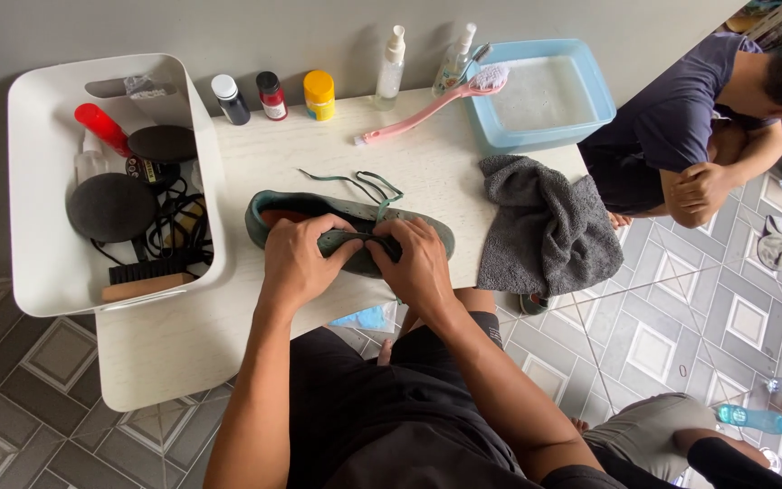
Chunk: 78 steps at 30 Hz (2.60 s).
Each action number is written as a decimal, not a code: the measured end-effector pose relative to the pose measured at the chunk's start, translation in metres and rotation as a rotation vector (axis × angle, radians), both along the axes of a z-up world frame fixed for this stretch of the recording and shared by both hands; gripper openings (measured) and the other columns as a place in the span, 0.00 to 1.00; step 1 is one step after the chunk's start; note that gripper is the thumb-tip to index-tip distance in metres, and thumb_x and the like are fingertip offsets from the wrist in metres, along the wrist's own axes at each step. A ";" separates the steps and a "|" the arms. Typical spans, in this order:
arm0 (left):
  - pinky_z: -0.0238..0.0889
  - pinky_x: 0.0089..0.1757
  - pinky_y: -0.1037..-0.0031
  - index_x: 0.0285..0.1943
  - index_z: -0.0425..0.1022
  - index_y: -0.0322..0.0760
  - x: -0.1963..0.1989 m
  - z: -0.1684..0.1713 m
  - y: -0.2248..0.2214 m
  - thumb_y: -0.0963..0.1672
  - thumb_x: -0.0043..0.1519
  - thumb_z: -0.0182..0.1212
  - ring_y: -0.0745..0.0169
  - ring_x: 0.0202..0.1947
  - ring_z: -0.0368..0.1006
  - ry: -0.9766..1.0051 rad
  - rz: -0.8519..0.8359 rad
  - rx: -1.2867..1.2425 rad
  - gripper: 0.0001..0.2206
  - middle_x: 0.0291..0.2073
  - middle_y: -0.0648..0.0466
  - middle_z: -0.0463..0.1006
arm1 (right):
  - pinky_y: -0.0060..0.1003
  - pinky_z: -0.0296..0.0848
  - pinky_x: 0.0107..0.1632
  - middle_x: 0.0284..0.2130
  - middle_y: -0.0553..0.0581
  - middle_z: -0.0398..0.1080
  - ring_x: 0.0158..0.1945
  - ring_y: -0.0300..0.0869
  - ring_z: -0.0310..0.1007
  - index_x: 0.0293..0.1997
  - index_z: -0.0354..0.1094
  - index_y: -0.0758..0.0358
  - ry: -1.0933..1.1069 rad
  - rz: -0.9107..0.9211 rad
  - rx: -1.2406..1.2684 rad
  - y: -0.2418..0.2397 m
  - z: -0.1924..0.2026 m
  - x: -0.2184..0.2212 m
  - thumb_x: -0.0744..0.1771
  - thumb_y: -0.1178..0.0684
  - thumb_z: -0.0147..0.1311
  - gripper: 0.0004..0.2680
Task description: A person is unlacing a green sneaker, pulling the laces through each eyelet until they are completely removed.
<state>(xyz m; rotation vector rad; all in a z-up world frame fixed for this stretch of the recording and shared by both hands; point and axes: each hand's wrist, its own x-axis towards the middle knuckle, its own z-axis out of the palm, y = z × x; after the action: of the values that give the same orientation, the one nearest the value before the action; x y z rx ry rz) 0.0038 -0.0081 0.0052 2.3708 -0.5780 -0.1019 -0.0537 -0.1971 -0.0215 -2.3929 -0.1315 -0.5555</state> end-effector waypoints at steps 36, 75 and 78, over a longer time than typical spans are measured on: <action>0.61 0.48 0.68 0.44 0.82 0.52 -0.005 0.000 -0.003 0.51 0.61 0.64 0.57 0.41 0.81 -0.035 0.041 -0.014 0.08 0.35 0.59 0.85 | 0.44 0.72 0.43 0.31 0.59 0.76 0.38 0.53 0.76 0.39 0.78 0.60 0.121 0.170 0.051 -0.029 0.070 -0.035 0.66 0.56 0.60 0.03; 0.61 0.45 0.65 0.44 0.79 0.51 -0.001 -0.008 0.000 0.52 0.63 0.61 0.55 0.38 0.81 -0.112 0.011 0.031 0.09 0.32 0.57 0.84 | 0.46 0.64 0.47 0.33 0.55 0.62 0.41 0.50 0.63 0.31 0.69 0.56 0.275 0.162 -0.154 -0.024 0.029 0.011 0.61 0.50 0.58 0.05; 0.61 0.45 0.65 0.44 0.79 0.51 -0.001 -0.007 0.000 0.52 0.63 0.60 0.55 0.37 0.81 -0.115 0.010 0.030 0.09 0.31 0.58 0.84 | 0.45 0.64 0.47 0.32 0.54 0.60 0.41 0.50 0.63 0.31 0.67 0.56 0.249 0.168 -0.134 -0.026 0.018 0.012 0.61 0.50 0.59 0.06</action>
<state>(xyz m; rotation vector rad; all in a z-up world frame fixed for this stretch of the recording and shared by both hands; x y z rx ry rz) 0.0029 -0.0079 -0.0023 2.4198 -0.6230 0.0310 -0.0414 -0.2227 -0.0036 -2.5283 -0.2644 -0.1729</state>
